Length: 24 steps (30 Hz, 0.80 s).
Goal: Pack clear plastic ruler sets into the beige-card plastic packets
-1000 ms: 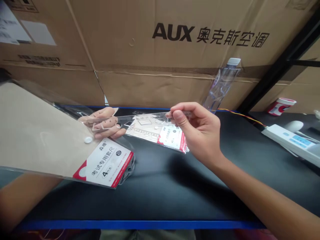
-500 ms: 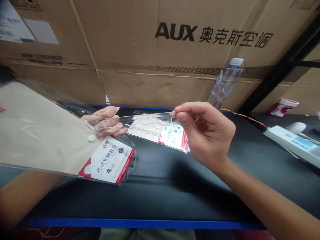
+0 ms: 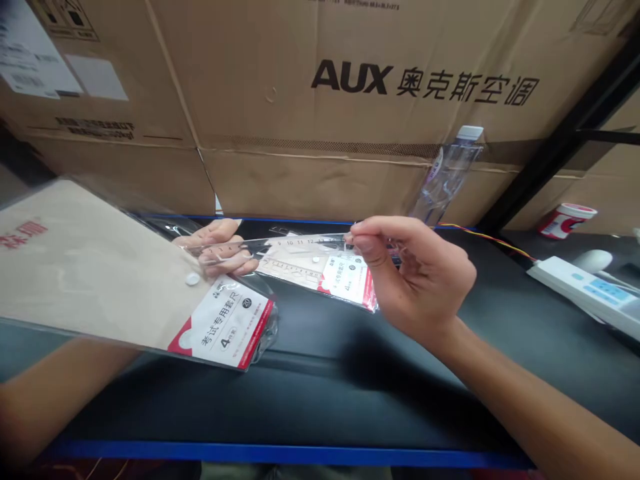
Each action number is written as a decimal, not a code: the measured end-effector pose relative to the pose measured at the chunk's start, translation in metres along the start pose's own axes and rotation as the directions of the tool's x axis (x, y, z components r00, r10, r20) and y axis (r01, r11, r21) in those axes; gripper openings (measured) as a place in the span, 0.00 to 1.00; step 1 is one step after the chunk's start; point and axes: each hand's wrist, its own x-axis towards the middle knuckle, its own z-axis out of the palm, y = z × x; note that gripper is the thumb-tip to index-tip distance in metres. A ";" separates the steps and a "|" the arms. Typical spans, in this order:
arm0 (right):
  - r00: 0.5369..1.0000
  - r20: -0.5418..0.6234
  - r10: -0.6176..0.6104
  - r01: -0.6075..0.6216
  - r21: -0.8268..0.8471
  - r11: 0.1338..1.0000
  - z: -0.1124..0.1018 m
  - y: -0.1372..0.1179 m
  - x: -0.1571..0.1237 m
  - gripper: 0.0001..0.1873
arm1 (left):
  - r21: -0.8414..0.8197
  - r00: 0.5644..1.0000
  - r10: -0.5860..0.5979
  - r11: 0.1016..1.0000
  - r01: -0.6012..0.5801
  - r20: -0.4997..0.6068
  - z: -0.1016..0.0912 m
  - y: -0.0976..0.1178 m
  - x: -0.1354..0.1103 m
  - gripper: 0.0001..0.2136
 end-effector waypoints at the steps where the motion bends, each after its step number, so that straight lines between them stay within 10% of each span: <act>1: 1.000 0.000 -0.017 0.017 -0.021 1.000 -0.001 0.000 -0.001 0.12 | -0.011 1.000 -0.006 1.000 0.006 0.004 -0.001 0.000 0.000 0.15; 12: 0.998 0.033 -0.055 0.058 -0.111 0.992 -0.005 -0.001 -0.006 0.13 | -0.025 0.996 0.077 0.997 -0.078 -0.043 0.000 -0.003 0.005 0.16; 24: 0.967 0.166 0.194 -0.194 -0.014 0.981 -0.002 0.010 -0.001 0.05 | 0.165 0.995 0.036 0.985 -0.051 0.098 -0.013 0.000 0.013 0.13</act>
